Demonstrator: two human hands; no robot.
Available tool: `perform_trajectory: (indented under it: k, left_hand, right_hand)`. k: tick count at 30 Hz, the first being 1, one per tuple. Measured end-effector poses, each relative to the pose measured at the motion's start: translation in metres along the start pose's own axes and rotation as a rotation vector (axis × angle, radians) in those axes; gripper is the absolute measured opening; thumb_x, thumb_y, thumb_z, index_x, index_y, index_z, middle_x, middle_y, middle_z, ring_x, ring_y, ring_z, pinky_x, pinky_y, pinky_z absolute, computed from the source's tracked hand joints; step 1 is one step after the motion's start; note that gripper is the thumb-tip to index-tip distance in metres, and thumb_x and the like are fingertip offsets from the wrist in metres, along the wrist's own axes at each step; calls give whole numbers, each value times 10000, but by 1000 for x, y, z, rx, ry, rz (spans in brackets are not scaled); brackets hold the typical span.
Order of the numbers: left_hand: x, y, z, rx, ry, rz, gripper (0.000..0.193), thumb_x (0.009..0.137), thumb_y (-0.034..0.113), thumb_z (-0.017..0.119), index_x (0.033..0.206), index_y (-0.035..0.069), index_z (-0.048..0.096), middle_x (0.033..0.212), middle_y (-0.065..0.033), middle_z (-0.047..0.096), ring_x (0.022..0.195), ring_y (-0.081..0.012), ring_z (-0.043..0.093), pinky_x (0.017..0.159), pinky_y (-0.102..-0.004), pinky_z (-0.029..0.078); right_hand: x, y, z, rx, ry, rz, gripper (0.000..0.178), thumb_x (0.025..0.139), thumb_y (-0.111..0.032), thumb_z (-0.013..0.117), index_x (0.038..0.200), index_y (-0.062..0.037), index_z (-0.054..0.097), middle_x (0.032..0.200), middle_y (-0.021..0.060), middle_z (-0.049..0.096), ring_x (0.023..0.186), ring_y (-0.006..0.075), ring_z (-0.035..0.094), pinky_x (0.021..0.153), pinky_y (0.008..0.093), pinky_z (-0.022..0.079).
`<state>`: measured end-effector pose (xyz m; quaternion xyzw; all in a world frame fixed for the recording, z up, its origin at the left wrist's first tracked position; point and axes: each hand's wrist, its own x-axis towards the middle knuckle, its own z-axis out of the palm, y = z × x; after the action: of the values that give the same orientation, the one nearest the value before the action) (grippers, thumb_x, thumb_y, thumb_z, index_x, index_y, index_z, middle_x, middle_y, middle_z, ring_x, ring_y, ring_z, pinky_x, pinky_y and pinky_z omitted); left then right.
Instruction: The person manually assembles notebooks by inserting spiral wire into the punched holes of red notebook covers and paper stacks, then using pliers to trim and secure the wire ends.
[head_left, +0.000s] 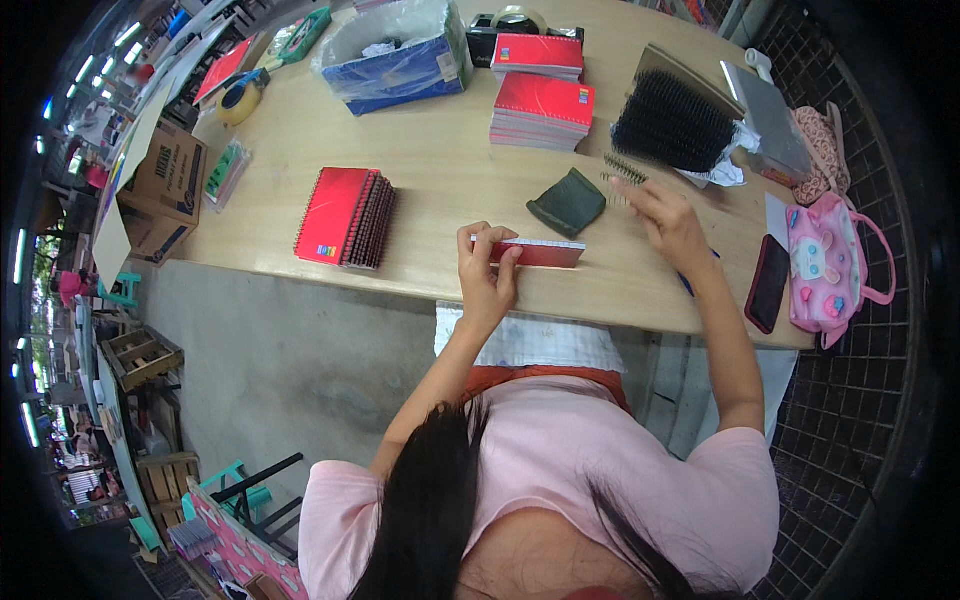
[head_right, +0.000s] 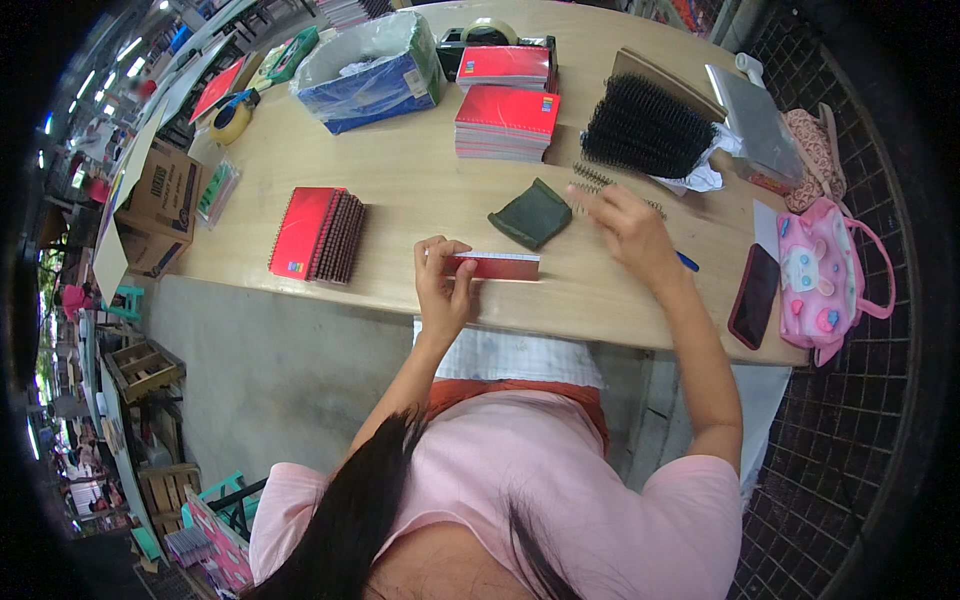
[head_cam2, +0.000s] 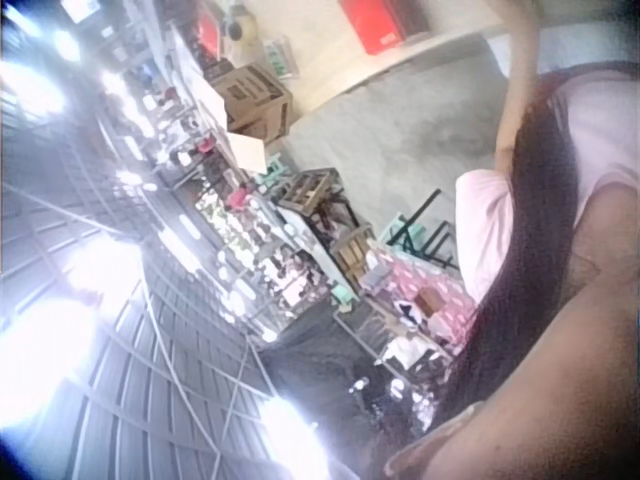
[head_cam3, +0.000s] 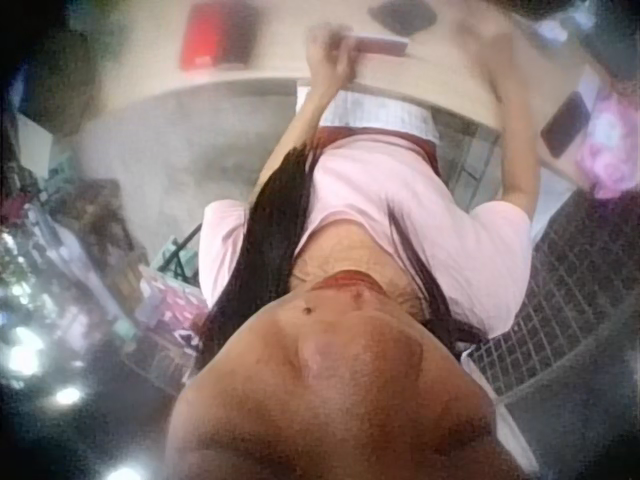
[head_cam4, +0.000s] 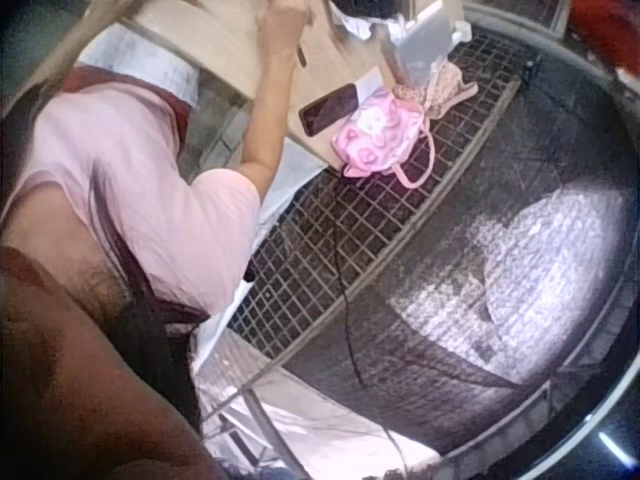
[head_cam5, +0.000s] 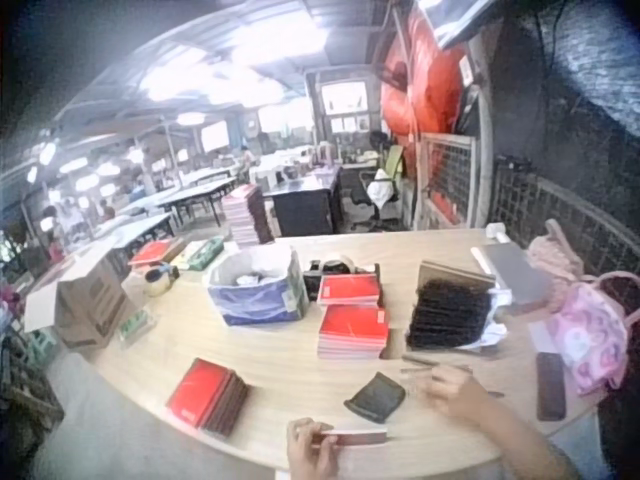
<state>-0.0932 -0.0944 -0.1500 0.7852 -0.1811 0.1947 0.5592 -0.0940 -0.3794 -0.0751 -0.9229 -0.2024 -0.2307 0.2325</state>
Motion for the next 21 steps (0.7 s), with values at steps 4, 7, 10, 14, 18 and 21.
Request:
perform_trajectory:
  k: [4, 7, 10, 14, 18, 21]
  left_hand:
    - [2, -2, 2, -37, -18, -10, 162, 865, 49, 699, 1009, 17, 632, 1000, -139, 525, 953, -267, 525, 780, -352, 473]
    - [1, -6, 3, -23, -34, 6, 134, 902, 70, 677, 1020, 28, 630, 1040, -108, 471, 933, -212, 544, 792, -316, 477]
    - [1, -4, 3, -39, -34, -19, 138, 900, 74, 682, 1021, 26, 637, 1043, -104, 466, 938, -204, 535, 799, -312, 470]
    - [2, 0, 3, -5, -21, -12, 143, 880, 58, 694, 1012, 28, 647, 1035, -103, 468, 939, -201, 522, 811, -305, 460]
    - [2, 4, 5, 26, 31, 20, 161, 839, 4, 699, 993, 14, 650, 1003, -133, 505, 903, -239, 523, 752, -323, 475]
    - [-1, -5, 7, -24, 41, -9, 156, 837, 1, 699, 984, 11, 647, 1004, -132, 506, 918, -239, 520, 755, -325, 476]
  right_hand:
    - [-13, -23, 8, 246, -226, 240, 255, 822, -65, 716, 1075, -79, 747, 861, 116, 641, 789, 240, 627, 699, 338, 515]
    - [-15, -33, 13, 442, -146, 279, 188, 847, -66, 703, 1026, -79, 762, 869, 106, 649, 795, 208, 633, 689, 333, 513]
    - [-15, -40, 17, 541, -106, 247, 194, 827, -46, 710, 1014, -67, 756, 873, 98, 661, 832, 207, 647, 711, 324, 517]
    - [-16, -39, 18, 601, -99, 234, 188, 803, -15, 714, 984, -48, 750, 915, 98, 680, 876, 223, 656, 758, 321, 519]
    - [-15, -39, 13, 606, -111, 206, 177, 784, 2, 718, 956, -32, 742, 968, 109, 687, 909, 237, 657, 809, 333, 512]
    - [-17, -38, 14, 567, -87, 190, 162, 786, -4, 719, 944, -31, 740, 966, 110, 689, 927, 246, 653, 823, 341, 508]
